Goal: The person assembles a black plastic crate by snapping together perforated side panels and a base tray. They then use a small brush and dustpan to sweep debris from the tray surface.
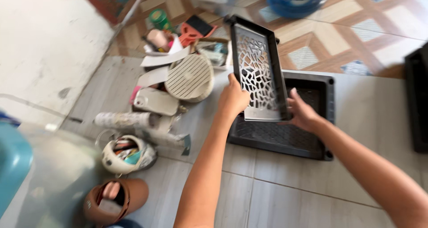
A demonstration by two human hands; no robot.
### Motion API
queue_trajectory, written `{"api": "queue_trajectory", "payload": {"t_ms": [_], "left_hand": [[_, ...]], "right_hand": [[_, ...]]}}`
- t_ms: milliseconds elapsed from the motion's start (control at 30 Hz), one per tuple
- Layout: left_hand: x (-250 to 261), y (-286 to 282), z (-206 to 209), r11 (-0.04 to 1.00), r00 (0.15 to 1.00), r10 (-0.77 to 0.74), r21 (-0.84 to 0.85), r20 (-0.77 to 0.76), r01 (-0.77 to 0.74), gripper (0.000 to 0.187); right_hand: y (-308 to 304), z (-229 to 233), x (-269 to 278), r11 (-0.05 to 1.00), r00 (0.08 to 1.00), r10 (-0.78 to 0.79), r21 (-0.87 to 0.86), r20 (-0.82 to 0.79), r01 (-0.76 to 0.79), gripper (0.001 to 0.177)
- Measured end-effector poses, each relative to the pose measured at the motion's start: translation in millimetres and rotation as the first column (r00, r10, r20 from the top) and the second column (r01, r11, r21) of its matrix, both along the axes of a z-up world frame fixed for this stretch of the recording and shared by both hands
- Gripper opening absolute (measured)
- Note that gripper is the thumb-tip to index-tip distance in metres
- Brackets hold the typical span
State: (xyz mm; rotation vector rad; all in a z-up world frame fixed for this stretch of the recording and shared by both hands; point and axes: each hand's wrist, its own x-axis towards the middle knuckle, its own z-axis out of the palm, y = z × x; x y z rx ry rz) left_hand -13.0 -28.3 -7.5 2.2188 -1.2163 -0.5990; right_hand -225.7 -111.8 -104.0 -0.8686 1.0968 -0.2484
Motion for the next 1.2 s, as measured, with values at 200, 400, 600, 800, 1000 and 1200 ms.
{"api": "queue_trajectory", "payload": {"t_ms": [200, 400, 600, 800, 1000, 1200], "left_hand": [[-63, -43, -35, 0.945, 0.637, -0.250, -0.328, -0.729, -0.004, 0.058], [-112, -60, -2, 0.967, 0.544, -0.244, -0.162, -0.803, 0.194, 0.075], [-137, -66, -22, 0.964, 0.545, -0.210, -0.079, -0.812, 0.254, 0.072], [-138, -72, -39, 0.959, 0.567, -0.199, -0.039, -0.799, 0.282, 0.063], [-130, -71, -53, 0.956, 0.594, -0.200, -0.024, -0.779, 0.291, 0.056], [-104, -72, -97, 0.966, 0.671, -0.141, 0.047, -0.728, 0.254, 0.053]], "right_hand": [[-47, 84, -94, 0.958, 0.991, -0.059, -0.273, 0.116, 0.089, 0.033], [-81, 120, -215, 0.726, 0.921, -0.287, -0.567, 0.264, 0.389, 0.018], [-82, 172, -306, 0.449, 0.661, -0.669, -0.524, 0.339, 0.724, 0.019], [-106, 154, -364, 0.271, 0.421, -0.847, -0.417, 0.324, 0.868, 0.037], [-130, 109, -435, 0.420, 0.506, -0.786, -0.295, 0.355, 0.858, 0.034], [-131, 89, -457, 0.460, 0.632, -0.735, -0.504, 0.246, 0.731, 0.041]]}}
